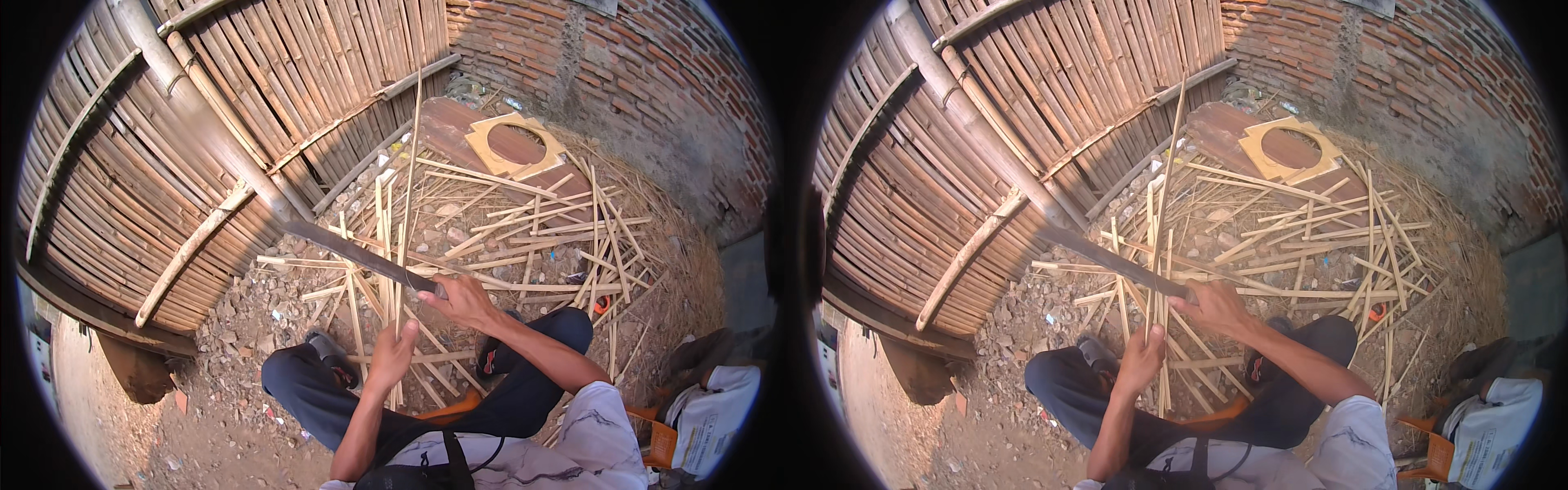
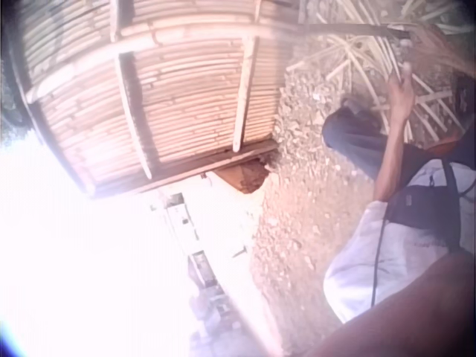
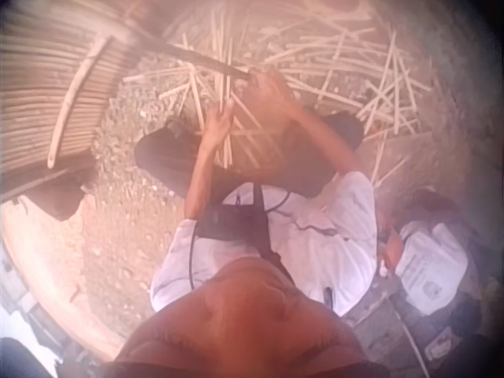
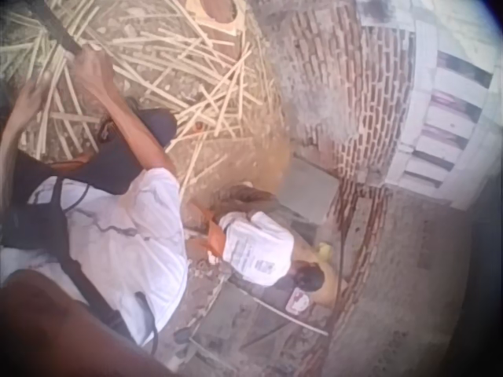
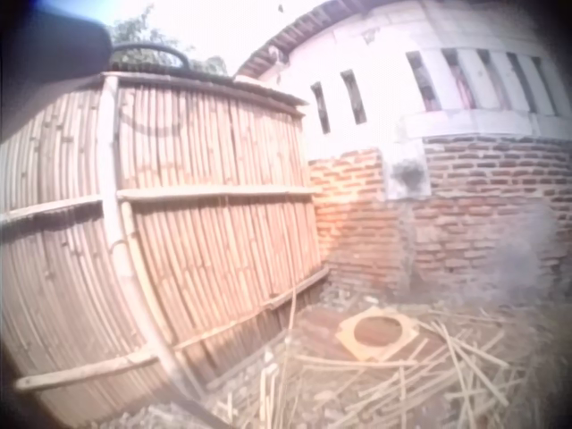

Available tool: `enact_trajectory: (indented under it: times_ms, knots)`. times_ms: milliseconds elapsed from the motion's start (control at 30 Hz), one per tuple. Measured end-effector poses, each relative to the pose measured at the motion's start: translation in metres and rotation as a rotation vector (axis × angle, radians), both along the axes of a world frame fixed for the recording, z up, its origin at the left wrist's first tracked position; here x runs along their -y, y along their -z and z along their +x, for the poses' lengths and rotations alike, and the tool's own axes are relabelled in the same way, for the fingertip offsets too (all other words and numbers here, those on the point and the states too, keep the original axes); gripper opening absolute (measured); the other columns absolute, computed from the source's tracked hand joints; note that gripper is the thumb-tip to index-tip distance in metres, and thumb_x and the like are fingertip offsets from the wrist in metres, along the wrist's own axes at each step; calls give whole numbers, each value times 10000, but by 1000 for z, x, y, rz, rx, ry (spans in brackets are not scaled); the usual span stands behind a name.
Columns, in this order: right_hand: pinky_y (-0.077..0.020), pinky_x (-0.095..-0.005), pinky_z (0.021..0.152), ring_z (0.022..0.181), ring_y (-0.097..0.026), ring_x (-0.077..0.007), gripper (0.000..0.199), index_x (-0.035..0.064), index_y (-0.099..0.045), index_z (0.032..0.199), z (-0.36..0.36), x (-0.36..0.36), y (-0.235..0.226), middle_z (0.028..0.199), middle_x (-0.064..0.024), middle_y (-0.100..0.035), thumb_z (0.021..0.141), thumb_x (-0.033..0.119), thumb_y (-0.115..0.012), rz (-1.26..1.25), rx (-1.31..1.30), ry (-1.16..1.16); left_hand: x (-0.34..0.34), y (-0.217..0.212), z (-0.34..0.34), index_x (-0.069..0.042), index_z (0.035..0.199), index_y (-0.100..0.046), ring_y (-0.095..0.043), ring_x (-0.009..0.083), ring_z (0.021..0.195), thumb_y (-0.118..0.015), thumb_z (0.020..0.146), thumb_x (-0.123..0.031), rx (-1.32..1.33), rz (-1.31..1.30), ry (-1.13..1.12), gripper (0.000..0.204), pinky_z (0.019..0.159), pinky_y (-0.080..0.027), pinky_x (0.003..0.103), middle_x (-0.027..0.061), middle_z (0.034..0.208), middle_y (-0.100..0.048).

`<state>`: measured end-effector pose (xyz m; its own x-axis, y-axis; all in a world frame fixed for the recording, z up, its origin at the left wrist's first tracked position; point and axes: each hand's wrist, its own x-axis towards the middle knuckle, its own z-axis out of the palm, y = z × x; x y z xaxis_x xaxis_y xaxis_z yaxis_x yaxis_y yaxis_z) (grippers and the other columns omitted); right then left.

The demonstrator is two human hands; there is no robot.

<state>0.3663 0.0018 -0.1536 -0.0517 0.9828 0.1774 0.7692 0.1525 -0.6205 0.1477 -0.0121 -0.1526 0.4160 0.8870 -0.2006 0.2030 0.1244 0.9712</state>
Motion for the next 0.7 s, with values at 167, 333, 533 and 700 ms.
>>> enact_trajectory:
  times_ms: [167,333,533,700]
  knots:
    - [-351,-328,412,405,-433,-146,541,42,-558,756,39,-25,10,546,-47,-484,1054,491,-508,-230,-839,268,11,1,-32,-92,770,-464,-381,65,571,-411,1104,-513,123,-247,114,540,521,-328,280,-55,614,-391]
    - [-297,-274,422,442,-408,-77,486,77,-507,778,37,-10,-12,554,19,-442,1067,467,-495,-193,-975,232,6,0,-44,-83,788,-488,-390,81,585,-411,1103,-515,136,-243,146,540,539,-348,277,-28,637,-421]
    - [-380,-421,473,448,-472,-211,570,-24,-664,887,24,1,15,532,-104,-462,1015,520,-556,126,-414,90,3,-1,-13,35,1052,-618,-523,146,702,-598,1048,-410,-66,196,-42,446,645,-457,322,68,787,-591]
    - [-430,-433,480,439,-544,-318,507,13,-660,923,-3,16,0,495,-151,-498,970,517,-634,35,-17,-164,0,-7,-2,42,1098,-623,-534,158,675,-719,978,-329,-66,243,-59,402,628,-471,336,76,754,-604]
